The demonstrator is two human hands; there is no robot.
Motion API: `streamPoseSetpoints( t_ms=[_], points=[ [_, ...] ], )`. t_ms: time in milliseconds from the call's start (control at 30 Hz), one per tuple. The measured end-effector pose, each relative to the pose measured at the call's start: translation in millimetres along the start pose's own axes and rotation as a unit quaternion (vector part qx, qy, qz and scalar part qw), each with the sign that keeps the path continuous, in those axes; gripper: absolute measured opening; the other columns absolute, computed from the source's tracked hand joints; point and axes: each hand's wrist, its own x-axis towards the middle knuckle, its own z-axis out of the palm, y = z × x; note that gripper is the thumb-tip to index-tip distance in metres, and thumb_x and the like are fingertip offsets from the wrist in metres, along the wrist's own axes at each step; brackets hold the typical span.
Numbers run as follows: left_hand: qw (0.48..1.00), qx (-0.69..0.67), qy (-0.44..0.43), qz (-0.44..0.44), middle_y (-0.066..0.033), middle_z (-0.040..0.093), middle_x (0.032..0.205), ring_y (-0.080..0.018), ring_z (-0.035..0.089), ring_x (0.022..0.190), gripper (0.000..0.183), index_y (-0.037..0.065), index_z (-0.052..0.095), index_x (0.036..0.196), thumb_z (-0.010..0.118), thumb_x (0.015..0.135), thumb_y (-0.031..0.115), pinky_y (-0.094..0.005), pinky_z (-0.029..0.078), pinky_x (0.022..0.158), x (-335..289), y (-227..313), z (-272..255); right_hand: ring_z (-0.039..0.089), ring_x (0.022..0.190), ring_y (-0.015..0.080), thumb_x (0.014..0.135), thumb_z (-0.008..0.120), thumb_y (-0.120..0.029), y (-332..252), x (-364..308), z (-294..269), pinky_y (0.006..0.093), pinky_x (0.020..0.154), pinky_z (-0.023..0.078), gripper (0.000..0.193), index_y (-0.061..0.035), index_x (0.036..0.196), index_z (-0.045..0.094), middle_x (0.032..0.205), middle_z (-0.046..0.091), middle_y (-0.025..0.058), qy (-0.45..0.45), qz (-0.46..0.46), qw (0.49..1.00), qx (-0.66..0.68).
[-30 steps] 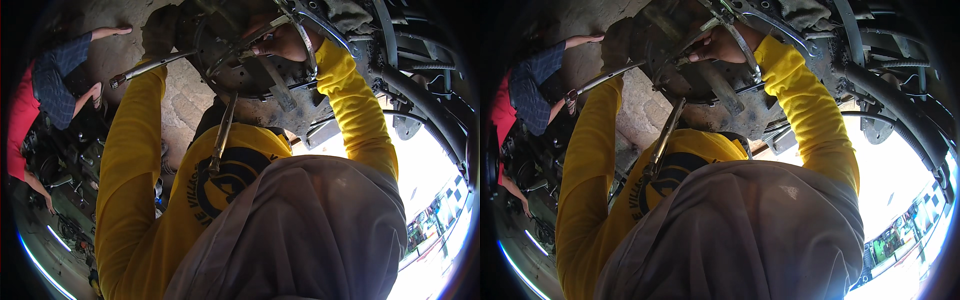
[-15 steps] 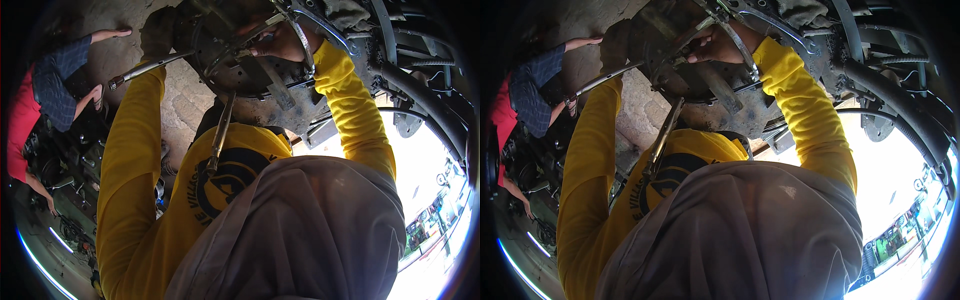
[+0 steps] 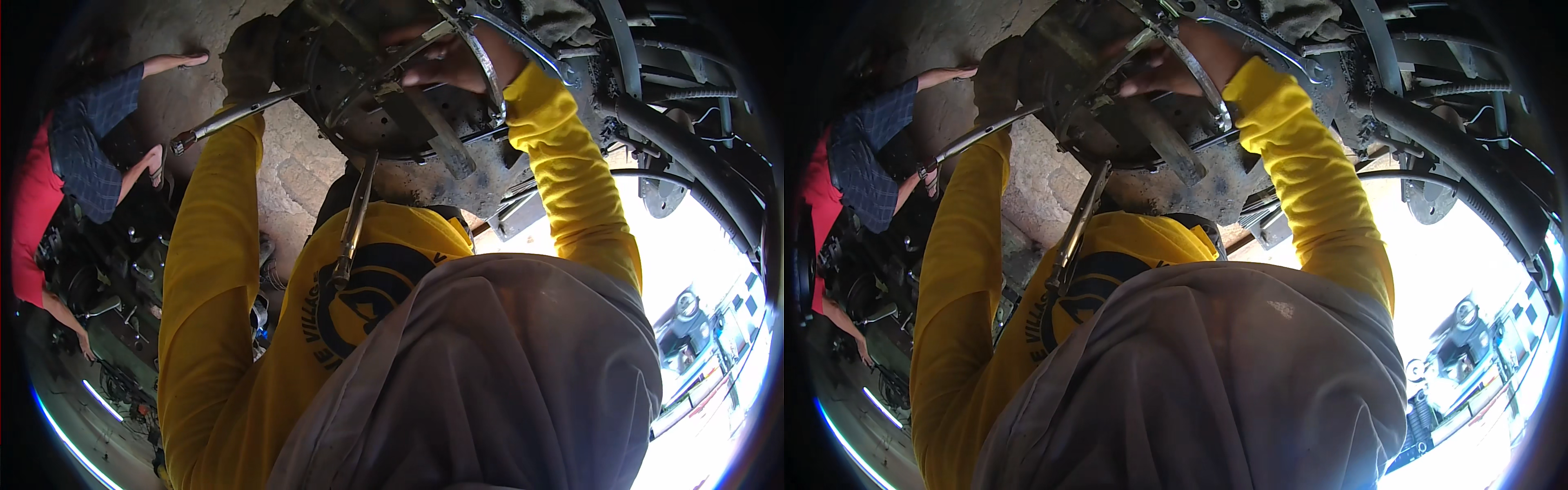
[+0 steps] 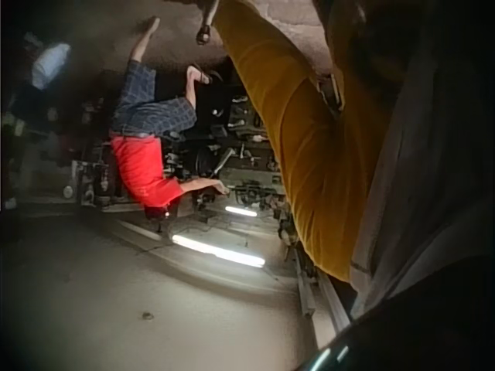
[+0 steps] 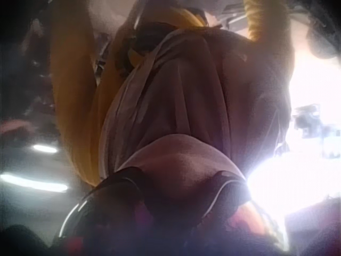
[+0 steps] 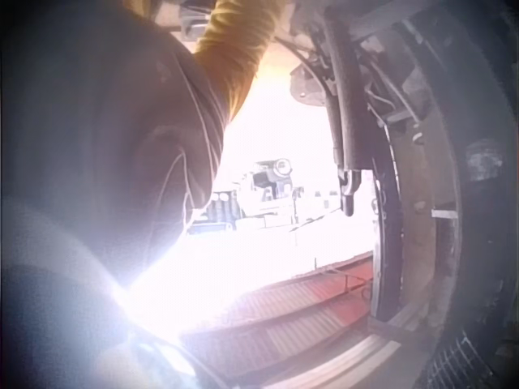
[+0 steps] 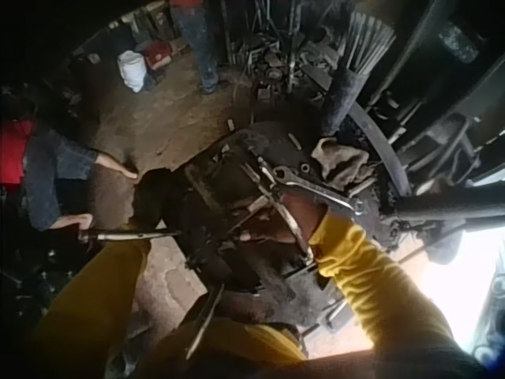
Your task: The person assembles a metal structure by aligning various metal parts and plates, using their hands and a locking clamp to secure pieces together.
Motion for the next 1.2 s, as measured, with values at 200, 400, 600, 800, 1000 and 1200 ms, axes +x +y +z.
streamPoseSetpoints(
  t_ms=[200, 400, 600, 800, 1000, 1200],
  points=[
    [1.0, -0.006, 0.008, -0.022, -0.0106, 0.06, 0.116, -0.0284, 0.06, 0.102, 0.026, 0.018, 0.062, 0.116, 0.052, 0.092, 0.023, -0.0353, 0.05, 0.086, -1, 4, -1, 0.065, 0.085, 0.0225, 0.084, 0.067, -0.016, -1, -45, -59, 0.0345, 0.075, 0.051, 0.025, -0.0054, 0.106, 0.066, 0.095, 0.068, 0.0113, 0.28, -0.056, 0.937, -0.204],
    [0.999, -0.008, 0.006, -0.032, -0.0106, 0.06, 0.116, -0.0284, 0.06, 0.102, 0.026, 0.017, 0.062, 0.116, 0.052, 0.092, 0.023, -0.0353, 0.05, 0.086, -2, 2, -1, 0.064, 0.09, 0.0298, 0.085, 0.065, -0.033, 38, -71, -65, 0.0354, 0.079, 0.05, 0.034, -0.0081, 0.108, 0.064, 0.101, 0.065, 0.016, 0.209, 0.132, 0.905, -0.346],
    [1.0, -0.006, 0.002, -0.025, -0.0105, 0.06, 0.116, -0.0283, 0.06, 0.103, 0.026, 0.017, 0.062, 0.116, 0.052, 0.092, 0.022, -0.0352, 0.05, 0.086, 0, 2, -1, 0.064, 0.09, 0.0298, 0.087, 0.064, -0.027, 37, -77, -63, 0.0355, 0.08, 0.05, 0.027, -0.0091, 0.108, 0.064, 0.102, 0.065, 0.0136, 0.28, 0.064, 0.907, -0.309],
    [1.0, -0.007, 0.001, -0.026, -0.0105, 0.06, 0.116, -0.0282, 0.06, 0.103, 0.026, 0.017, 0.062, 0.116, 0.052, 0.092, 0.022, -0.0352, 0.05, 0.086, -2, 3, -1, 0.064, 0.086, 0.0229, 0.092, 0.06, -0.016, 10, -77, -76, 0.0301, 0.077, 0.049, 0.023, -0.0046, 0.112, 0.062, 0.096, 0.066, 0.0126, 0.134, -0.018, 0.966, -0.218],
    [1.0, -0.006, -0.003, -0.024, -0.0105, 0.06, 0.116, -0.0282, 0.06, 0.103, 0.026, 0.016, 0.061, 0.116, 0.053, 0.092, 0.022, -0.0352, 0.05, 0.086, -2, 3, -4, 0.064, 0.08, 0.0226, 0.089, 0.063, -0.015, -8, -49, -73, 0.0316, 0.073, 0.051, 0.018, -0.0033, 0.103, 0.066, 0.092, 0.067, 0.011, 0.047, -0.085, 0.973, -0.209],
    [1.0, -0.007, -0.004, -0.022, -0.0104, 0.06, 0.116, -0.0281, 0.06, 0.103, 0.027, 0.016, 0.061, 0.116, 0.053, 0.092, 0.022, -0.0352, 0.05, 0.086, -1, 5, -3, 0.065, 0.074, 0.0248, 0.083, 0.067, -0.015, -45, -25, -85, 0.0347, 0.066, 0.051, 0.014, -0.0036, 0.089, 0.071, 0.082, 0.069, 0.0118, 0.006, -0.074, 0.968, -0.239]
  ],
)
